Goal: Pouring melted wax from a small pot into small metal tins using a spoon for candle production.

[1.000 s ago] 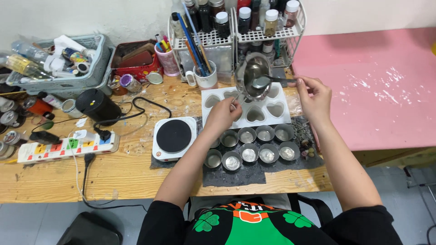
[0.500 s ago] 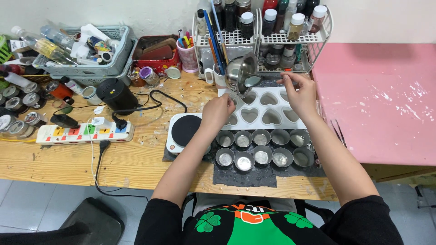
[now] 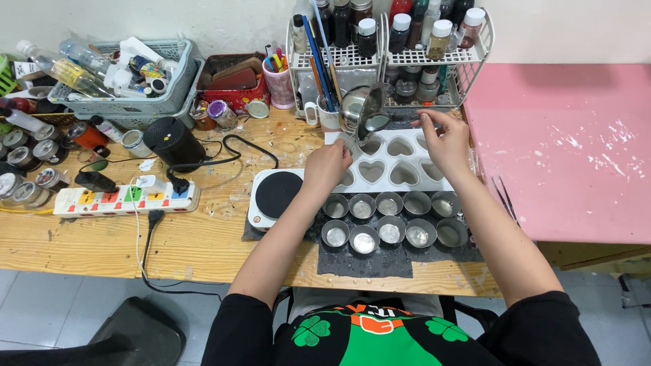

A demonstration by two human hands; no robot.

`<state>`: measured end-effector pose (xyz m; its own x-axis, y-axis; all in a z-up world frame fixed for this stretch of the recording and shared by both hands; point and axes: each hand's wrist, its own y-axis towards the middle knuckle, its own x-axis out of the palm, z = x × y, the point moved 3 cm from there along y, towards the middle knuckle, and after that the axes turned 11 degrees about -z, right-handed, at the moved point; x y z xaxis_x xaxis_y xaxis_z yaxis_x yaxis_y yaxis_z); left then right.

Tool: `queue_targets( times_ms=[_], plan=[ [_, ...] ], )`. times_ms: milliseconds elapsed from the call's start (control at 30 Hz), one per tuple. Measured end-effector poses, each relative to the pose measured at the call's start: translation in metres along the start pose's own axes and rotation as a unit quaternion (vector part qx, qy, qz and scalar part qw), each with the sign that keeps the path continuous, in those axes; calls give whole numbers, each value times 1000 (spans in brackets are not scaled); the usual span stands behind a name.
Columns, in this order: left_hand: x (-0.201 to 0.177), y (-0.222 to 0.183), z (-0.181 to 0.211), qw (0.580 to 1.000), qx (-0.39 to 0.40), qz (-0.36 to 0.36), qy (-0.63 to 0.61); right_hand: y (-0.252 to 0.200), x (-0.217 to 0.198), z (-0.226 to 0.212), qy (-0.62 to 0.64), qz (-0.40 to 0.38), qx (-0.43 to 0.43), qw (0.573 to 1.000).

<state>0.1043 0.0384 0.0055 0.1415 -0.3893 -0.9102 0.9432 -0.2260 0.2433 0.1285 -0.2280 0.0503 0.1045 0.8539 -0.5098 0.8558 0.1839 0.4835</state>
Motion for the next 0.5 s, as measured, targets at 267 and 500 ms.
queue_targets(
  times_ms=[267, 500],
  plan=[
    [-14, -5, -8, 992, -3, -23, -127, -2, 0, -7, 8, -4, -9, 1000],
    [-62, -37, -9, 978, -69, -59, -188, -7, 3, -27, 57, -23, -7, 998]
  ],
)
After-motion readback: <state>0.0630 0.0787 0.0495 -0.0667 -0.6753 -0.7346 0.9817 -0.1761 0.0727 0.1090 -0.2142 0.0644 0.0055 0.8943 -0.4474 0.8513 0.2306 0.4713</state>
